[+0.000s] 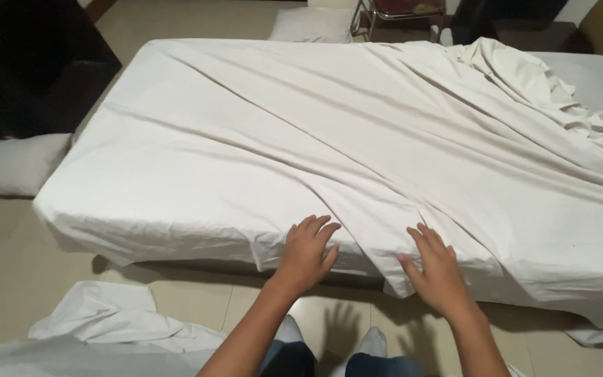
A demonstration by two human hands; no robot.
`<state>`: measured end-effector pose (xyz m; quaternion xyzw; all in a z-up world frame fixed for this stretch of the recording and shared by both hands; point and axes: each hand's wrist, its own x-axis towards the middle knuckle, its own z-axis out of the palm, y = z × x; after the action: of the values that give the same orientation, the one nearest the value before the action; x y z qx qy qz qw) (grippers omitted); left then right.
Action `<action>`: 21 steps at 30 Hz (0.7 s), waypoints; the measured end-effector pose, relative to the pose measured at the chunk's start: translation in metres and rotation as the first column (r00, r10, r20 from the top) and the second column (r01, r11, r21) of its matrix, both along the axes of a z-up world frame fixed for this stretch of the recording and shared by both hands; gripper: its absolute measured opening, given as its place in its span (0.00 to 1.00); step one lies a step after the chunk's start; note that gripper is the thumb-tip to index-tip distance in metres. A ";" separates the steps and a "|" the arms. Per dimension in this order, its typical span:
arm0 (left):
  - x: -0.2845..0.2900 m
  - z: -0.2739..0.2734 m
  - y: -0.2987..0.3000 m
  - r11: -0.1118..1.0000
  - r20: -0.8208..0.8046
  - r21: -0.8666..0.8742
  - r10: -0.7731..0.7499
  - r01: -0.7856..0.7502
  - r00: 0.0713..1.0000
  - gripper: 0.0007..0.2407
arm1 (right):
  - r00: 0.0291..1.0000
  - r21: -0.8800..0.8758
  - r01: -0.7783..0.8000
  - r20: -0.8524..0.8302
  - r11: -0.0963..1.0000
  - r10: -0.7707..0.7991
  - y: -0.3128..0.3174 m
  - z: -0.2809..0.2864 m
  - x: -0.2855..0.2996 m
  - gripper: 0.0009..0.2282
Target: The person spreads a white fitted sheet over a mattress, smoothing the fabric and tucking the corners under the mattress. They move around the bed to ensure the sheet is evenly distributed and properly fitted.
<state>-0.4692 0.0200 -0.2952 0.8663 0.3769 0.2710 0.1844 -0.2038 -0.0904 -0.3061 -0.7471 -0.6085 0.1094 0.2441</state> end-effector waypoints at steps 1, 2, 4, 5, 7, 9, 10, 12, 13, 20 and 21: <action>0.004 -0.008 0.005 1.000 -0.001 -0.008 -0.006 0.006 1.000 0.17 | 1.000 -0.008 0.006 -0.001 1.000 -0.006 0.004 -0.007 0.000 0.26; 0.008 -0.017 0.010 0.999 -0.017 0.052 0.001 0.000 1.000 0.17 | 1.000 0.033 0.001 -0.028 0.999 0.000 0.009 -0.013 -0.001 0.25; 0.019 -0.031 0.023 0.995 -0.025 0.099 0.001 0.001 1.000 0.17 | 0.999 0.061 0.004 -0.047 0.998 -0.001 0.017 -0.031 0.006 0.24; 0.021 -0.037 0.029 0.994 -0.060 0.112 -0.006 0.013 0.998 0.17 | 0.999 0.092 0.004 -0.033 0.996 -0.001 0.022 -0.044 0.010 0.23; 0.028 -0.047 0.041 0.992 -0.092 0.124 -0.012 0.023 0.996 0.17 | 1.000 0.121 0.001 -0.018 0.993 0.002 0.032 -0.067 0.018 0.22; 0.036 -0.054 0.052 0.994 -0.113 0.097 -0.043 0.054 0.993 0.17 | 1.000 0.090 0.009 0.020 0.996 -0.011 0.043 -0.089 0.025 0.25; 0.043 -0.063 0.057 0.994 -0.113 0.096 -0.044 0.055 0.993 0.17 | 1.000 0.089 0.010 0.020 0.996 -0.012 0.050 -0.091 0.026 0.25; 0.055 -0.081 0.065 0.990 -0.064 0.136 -0.012 0.020 0.998 0.16 | 0.997 0.082 0.005 0.071 0.997 -0.011 0.064 -0.097 0.027 0.27; 0.062 -0.079 0.068 0.991 -0.065 0.134 -0.016 0.025 0.998 0.16 | 0.997 0.081 0.010 0.070 0.997 -0.015 0.071 -0.098 0.027 0.27; 0.085 -0.104 0.098 0.998 -0.142 0.010 -0.064 0.066 0.988 0.21 | 0.990 0.135 0.015 0.136 0.991 -0.034 0.102 -0.125 0.034 0.26; 0.086 -0.112 0.100 0.999 -0.149 0.025 -0.036 0.040 0.988 0.21 | 0.982 0.197 -0.003 0.187 0.980 -0.034 0.103 -0.134 0.037 0.26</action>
<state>-0.3831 0.1203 -0.4074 0.8936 0.3693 0.2074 0.1487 -0.1671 0.0124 -0.4405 -0.7312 -0.6309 -0.0246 0.2584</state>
